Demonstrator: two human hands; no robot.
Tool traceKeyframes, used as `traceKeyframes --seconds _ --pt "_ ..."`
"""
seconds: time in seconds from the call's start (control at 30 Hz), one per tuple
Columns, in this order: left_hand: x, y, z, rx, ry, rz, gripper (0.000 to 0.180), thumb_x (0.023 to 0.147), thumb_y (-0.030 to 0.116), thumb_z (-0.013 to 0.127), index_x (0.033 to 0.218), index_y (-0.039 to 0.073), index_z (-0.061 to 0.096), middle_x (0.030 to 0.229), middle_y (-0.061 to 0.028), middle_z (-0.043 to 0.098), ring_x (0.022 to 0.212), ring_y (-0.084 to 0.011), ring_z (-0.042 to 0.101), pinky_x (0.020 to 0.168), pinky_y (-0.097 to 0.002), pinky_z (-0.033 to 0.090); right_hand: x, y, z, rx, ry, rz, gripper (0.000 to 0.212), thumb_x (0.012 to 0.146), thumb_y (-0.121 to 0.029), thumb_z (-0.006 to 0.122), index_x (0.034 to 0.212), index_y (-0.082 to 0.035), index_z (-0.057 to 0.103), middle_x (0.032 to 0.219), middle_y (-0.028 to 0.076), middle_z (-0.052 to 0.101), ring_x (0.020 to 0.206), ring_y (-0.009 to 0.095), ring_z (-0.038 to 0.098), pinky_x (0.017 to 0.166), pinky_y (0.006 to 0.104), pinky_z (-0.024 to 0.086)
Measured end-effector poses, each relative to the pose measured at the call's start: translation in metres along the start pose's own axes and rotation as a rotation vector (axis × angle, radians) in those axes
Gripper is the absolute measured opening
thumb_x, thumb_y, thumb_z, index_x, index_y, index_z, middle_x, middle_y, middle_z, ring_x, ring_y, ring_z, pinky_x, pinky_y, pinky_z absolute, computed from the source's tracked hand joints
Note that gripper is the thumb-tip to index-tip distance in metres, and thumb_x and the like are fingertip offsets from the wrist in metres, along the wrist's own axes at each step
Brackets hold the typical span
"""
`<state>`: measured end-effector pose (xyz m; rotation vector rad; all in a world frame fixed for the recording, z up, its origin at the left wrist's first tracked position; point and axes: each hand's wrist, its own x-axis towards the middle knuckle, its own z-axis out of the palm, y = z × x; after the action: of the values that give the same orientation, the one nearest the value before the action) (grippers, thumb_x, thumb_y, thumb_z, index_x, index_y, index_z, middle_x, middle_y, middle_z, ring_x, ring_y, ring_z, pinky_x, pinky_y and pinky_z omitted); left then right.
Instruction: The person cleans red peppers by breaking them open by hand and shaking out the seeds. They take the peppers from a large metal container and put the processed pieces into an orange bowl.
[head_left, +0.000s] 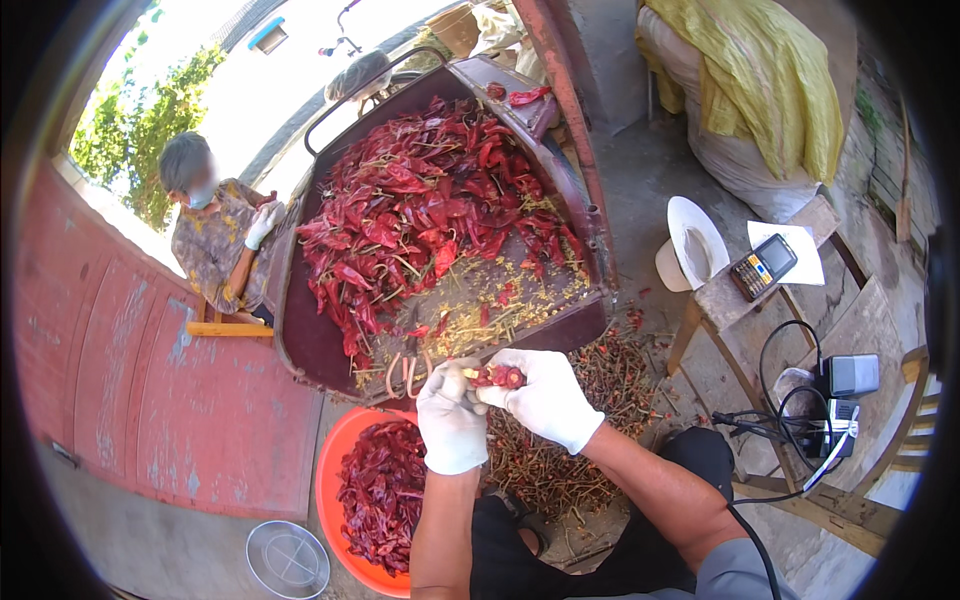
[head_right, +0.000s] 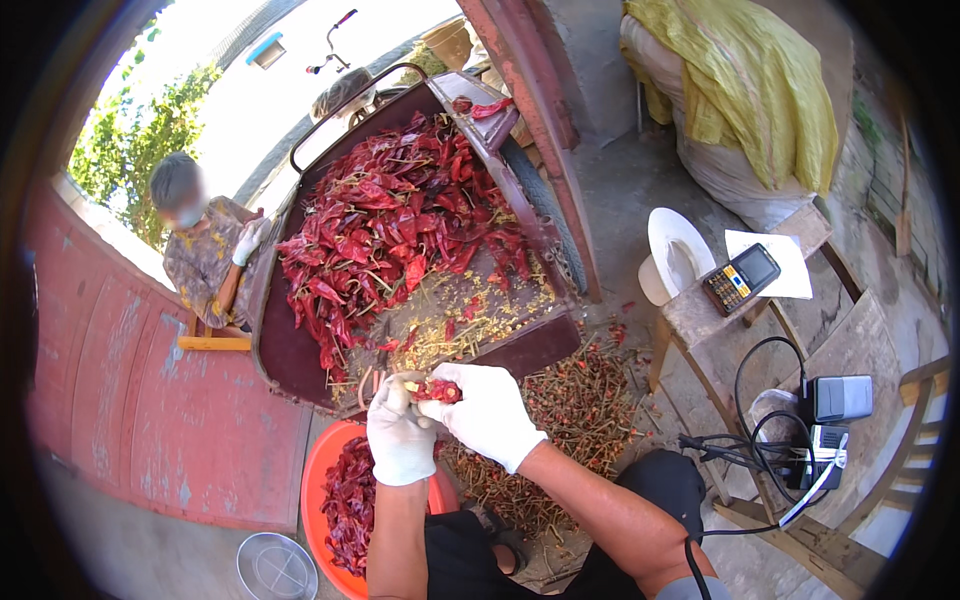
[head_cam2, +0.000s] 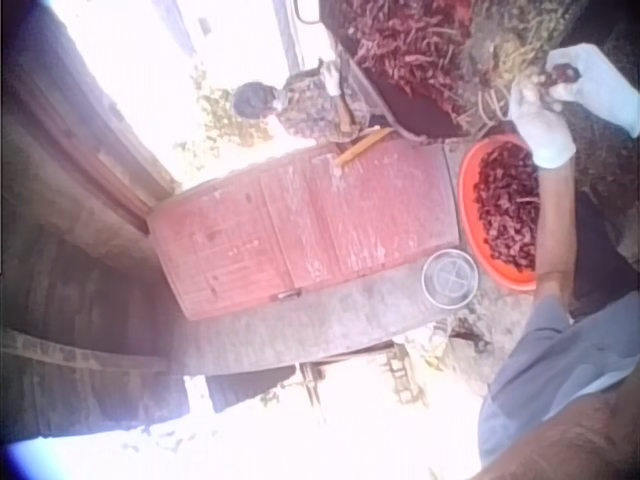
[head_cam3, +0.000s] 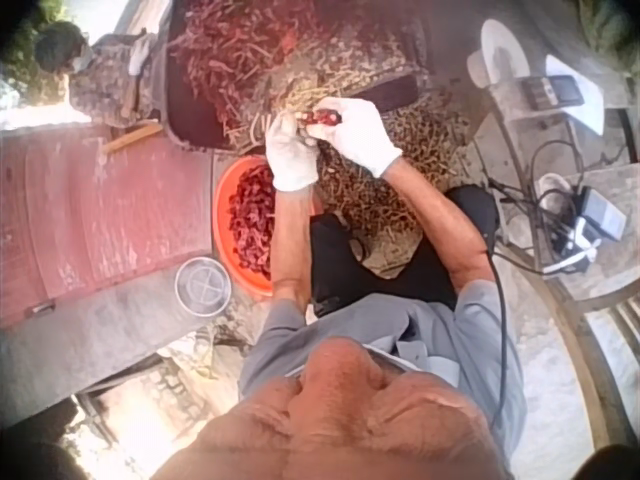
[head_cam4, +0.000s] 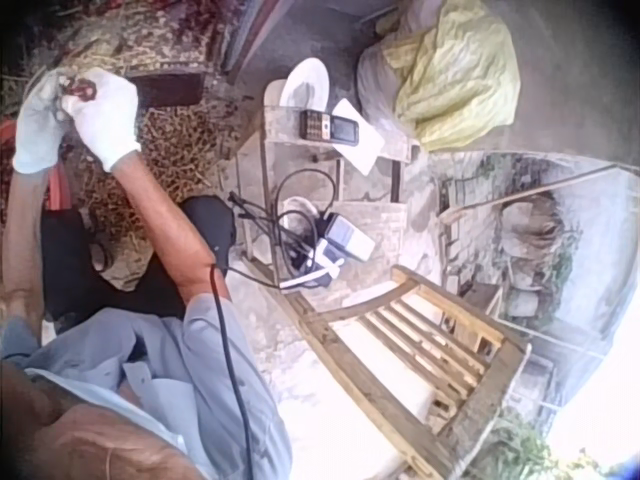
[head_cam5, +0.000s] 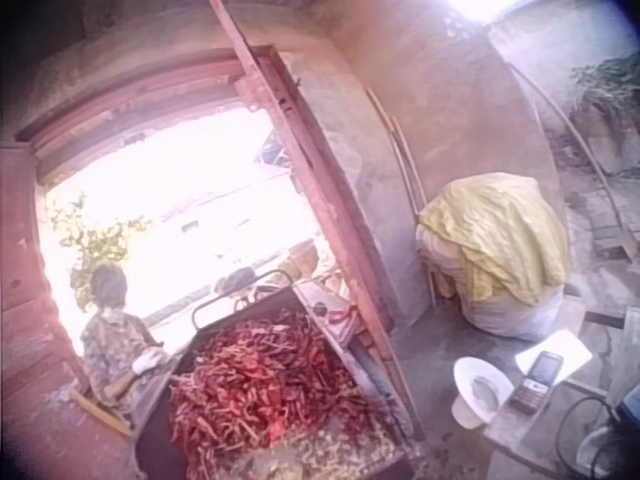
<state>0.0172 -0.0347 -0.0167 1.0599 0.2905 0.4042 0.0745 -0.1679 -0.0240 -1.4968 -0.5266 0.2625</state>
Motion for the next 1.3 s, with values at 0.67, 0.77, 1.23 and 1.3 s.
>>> traceKeyframes --seconds 0.67,0.77,1.23,1.3 --pt "0.215 -0.071 0.013 1.776 -0.33 0.586 0.034 0.089 0.025 0.062 0.122 0.017 0.069 0.131 -0.0168 0.06 0.12 -0.0366 0.056 0.1 -0.0437 0.047 0.01 -0.016 -0.019 0.229 -0.205 0.138 0.033 0.088 -0.021 0.075 0.114 -0.002 0.069 0.096 0.008 0.073 0.086 0.01 0.067 0.081 0.0285 0.054" --pt "0.242 -0.078 0.004 1.991 -0.321 0.609 0.035 0.089 0.027 0.062 0.123 0.021 0.068 0.138 -0.0146 0.057 0.12 -0.0382 0.056 0.099 -0.0471 0.048 0.013 -0.019 -0.02 0.195 -0.201 0.154 0.035 0.085 -0.032 0.071 0.111 -0.009 0.071 0.098 0.012 0.073 0.092 0.025 0.069 0.085 0.0351 0.053" --pt "0.152 -0.024 -0.005 0.794 -0.129 0.148 0.05 0.082 -0.008 0.063 0.131 -0.008 0.058 0.11 -0.0086 0.07 0.09 -0.015 0.065 0.083 -0.0271 0.052 0.013 -0.01 -0.032 -0.218 0.075 0.113 0.046 0.082 -0.047 0.07 0.117 -0.017 0.069 0.09 0.017 0.071 0.085 0.035 0.07 0.077 0.0437 0.055" --pt "0.109 -0.004 0.01 0.657 -0.138 0.106 0.044 0.081 -0.011 0.063 0.125 -0.007 0.061 0.105 -0.0072 0.069 0.09 -0.0128 0.063 0.083 -0.0266 0.051 0.015 -0.011 -0.037 -0.225 0.127 0.111 0.045 0.082 -0.046 0.072 0.117 -0.018 0.069 0.085 0.016 0.07 0.081 0.034 0.07 0.075 0.0422 0.055"
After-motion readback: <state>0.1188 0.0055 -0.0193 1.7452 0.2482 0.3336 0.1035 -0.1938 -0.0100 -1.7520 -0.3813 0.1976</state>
